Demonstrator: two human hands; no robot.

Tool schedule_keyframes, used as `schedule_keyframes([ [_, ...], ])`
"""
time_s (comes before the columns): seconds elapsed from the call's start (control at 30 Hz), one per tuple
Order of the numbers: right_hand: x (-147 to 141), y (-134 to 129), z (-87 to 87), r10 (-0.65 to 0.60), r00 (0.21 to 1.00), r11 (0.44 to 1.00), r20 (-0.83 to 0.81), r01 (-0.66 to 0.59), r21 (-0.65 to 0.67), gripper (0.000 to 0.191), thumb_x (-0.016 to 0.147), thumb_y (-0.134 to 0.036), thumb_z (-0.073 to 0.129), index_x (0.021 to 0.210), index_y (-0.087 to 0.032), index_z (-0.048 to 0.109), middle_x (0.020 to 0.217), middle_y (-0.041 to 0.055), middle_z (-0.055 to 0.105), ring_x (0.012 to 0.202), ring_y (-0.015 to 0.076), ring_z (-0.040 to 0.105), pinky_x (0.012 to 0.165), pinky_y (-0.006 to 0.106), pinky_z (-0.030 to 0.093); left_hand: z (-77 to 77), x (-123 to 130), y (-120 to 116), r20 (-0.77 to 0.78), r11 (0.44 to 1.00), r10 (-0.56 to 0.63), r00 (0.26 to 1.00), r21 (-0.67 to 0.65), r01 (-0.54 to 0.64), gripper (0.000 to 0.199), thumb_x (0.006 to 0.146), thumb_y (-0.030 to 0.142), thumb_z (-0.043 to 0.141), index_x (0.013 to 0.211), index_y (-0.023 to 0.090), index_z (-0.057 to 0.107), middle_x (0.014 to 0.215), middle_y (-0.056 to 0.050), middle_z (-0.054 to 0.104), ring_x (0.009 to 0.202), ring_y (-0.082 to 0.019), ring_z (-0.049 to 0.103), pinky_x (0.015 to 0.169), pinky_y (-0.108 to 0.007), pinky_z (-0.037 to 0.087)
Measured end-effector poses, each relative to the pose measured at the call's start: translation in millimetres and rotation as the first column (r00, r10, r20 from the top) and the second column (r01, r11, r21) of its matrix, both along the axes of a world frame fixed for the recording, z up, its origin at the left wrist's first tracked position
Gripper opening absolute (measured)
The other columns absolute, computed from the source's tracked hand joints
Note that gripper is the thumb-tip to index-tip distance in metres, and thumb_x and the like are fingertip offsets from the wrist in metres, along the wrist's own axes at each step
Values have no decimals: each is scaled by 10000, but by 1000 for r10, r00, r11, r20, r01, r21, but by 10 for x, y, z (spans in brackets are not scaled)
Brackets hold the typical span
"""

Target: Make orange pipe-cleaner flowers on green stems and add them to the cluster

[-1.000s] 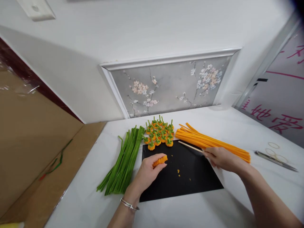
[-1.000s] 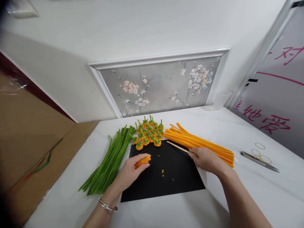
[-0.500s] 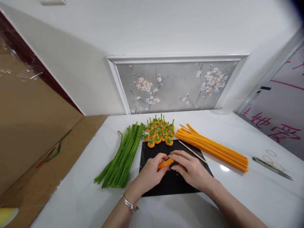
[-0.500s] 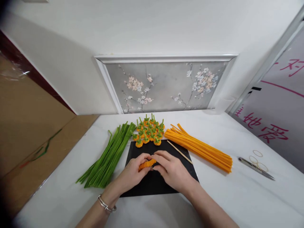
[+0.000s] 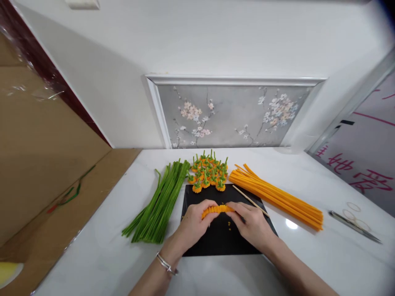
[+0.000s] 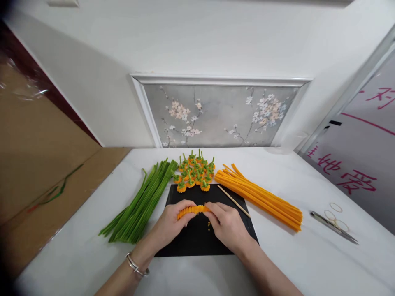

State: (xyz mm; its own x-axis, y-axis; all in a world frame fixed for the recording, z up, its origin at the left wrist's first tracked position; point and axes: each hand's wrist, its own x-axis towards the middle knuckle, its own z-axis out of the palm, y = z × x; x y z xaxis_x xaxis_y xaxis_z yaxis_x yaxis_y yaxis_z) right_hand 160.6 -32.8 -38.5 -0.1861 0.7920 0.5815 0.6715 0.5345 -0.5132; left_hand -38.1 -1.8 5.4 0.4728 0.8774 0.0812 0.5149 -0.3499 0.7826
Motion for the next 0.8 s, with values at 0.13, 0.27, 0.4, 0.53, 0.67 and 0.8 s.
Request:
schedule_keyframes([
  [0.13,-15,-4,-7,30,999,999,31,-29,-40,252,946,-284,509,1144,-196,637,980,83,724,802,192,704,727,294,581,-32,24,-24,1,1000,-24,1000,-16,24,185,888,272,505,1004,204,633,614,52,568,531,-108,516,589,-226,413],
  [0.27,-36,-8,21,55,998,995,-15,-56,-83,225,958,-264,479,1055,-203,672,890,57,727,724,170,700,675,264,571,-73,56,-52,110,994,-63,992,-83,73,251,876,219,501,1124,222,538,763,42,652,537,-97,513,602,-223,431],
  [0.4,-47,-16,20,52,998,993,-44,-56,-101,221,955,-264,478,1027,-205,679,920,52,736,753,172,710,680,250,571,-94,76,-86,127,994,-80,989,-67,89,307,884,184,470,1188,226,473,764,40,653,557,-107,530,629,-233,441],
  [0.53,-25,-48,-14,92,996,990,18,-90,-112,253,958,-295,469,1123,-202,636,943,57,739,759,178,716,673,256,574,-78,77,-142,87,996,-84,993,36,81,277,896,158,451,1152,226,533,955,-22,681,797,-151,632,741,-254,463],
  [0.67,80,-80,30,51,976,998,211,-45,-34,343,932,-384,508,1211,-196,577,998,80,726,829,227,711,697,327,583,-76,60,-164,115,988,-88,989,136,72,297,896,147,477,1172,199,574,1097,-62,679,981,-183,637,870,-276,469],
  [0.8,97,-52,241,40,973,997,225,-54,59,264,932,-357,513,1138,-215,597,1036,87,701,937,244,674,815,382,555,-175,58,-158,143,981,-97,985,181,70,251,894,128,484,1080,158,650,1040,-76,704,945,-189,651,856,-278,489],
])
